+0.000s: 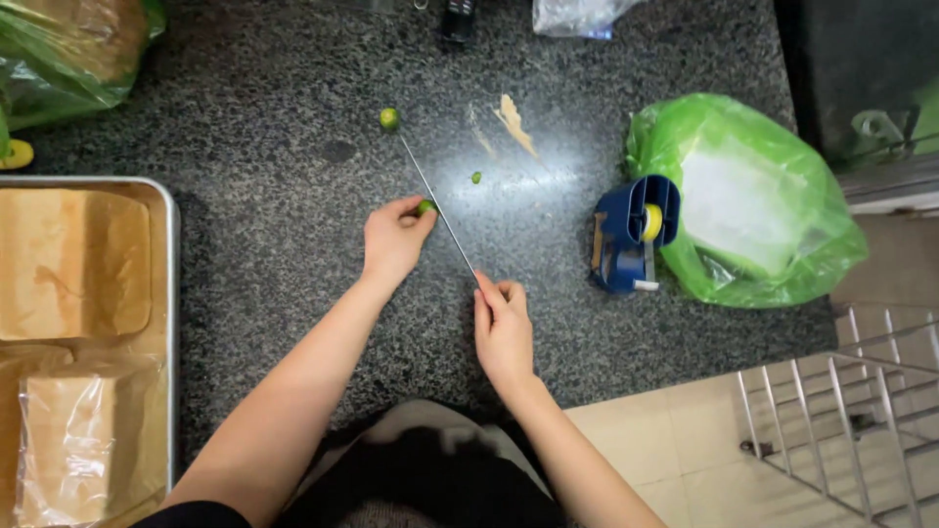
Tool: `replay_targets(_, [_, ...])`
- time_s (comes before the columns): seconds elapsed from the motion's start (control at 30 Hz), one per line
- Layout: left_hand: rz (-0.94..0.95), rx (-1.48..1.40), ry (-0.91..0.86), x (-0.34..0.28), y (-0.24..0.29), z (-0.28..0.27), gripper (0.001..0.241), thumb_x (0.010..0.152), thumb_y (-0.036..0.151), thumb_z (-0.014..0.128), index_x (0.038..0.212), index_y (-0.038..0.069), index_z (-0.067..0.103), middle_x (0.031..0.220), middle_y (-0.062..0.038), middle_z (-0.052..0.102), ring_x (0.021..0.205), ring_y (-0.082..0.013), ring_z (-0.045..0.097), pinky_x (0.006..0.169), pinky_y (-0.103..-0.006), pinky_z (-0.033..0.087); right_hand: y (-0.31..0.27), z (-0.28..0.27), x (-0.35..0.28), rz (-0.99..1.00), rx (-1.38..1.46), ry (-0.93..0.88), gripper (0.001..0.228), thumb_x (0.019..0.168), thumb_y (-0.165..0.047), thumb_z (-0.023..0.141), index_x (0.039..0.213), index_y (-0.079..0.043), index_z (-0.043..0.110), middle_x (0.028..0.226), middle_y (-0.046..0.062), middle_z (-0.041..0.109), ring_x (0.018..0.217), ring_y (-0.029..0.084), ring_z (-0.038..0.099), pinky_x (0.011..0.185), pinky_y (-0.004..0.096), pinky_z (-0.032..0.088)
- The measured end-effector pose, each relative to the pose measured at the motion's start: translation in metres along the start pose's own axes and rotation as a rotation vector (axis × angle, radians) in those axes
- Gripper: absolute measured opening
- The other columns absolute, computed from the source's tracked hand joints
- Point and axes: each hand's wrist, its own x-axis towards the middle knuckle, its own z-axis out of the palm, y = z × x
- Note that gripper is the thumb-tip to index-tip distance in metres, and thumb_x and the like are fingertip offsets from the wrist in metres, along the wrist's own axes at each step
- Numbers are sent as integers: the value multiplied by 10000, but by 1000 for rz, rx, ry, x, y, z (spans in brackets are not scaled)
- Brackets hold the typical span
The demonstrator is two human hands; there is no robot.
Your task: The recorder is slicing bread loaves and small citrus fruits on a bakery counter.
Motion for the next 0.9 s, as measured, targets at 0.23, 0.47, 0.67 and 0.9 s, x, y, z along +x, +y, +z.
replay_targets(0.23, [104,84,51,0,-10,-2,375,838,260,858,1171,97,804,1018,-133,776,896,-269,780,827,-403,631,2,-7,-14,68,-46,-72,323,1079,-302,540,1358,-278,700,1113,36,604,951,397,729,779,497,631])
replay_targets(0.47, [34,-20,-46,5,-11,-12,391,855,221,852,1209,71,781,1075,-148,778,902,-234,782,798,-331,627,7,-10,-12,62,-56,-114,334,1072,-335,538,1372,-312,680,1147,29,609,953,437,727,784,550,628])
replay_targets(0.67, [-10,-93,-87,9,-18,-12,410,854,181,866,1224,36,765,1115,-191,749,931,-248,778,815,-334,633,-2,13,6,96,-29,-123,339,1080,-342,509,1382,-312,661,1179,35,610,944,461,727,788,570,627])
replay_targets(0.9, [-9,-111,-85,0,1,-19,408,881,176,856,1236,5,751,1125,-216,705,927,-243,776,805,-315,636,-14,18,20,34,46,-106,343,1092,-258,494,1406,-228,630,1120,61,582,910,460,723,697,557,637])
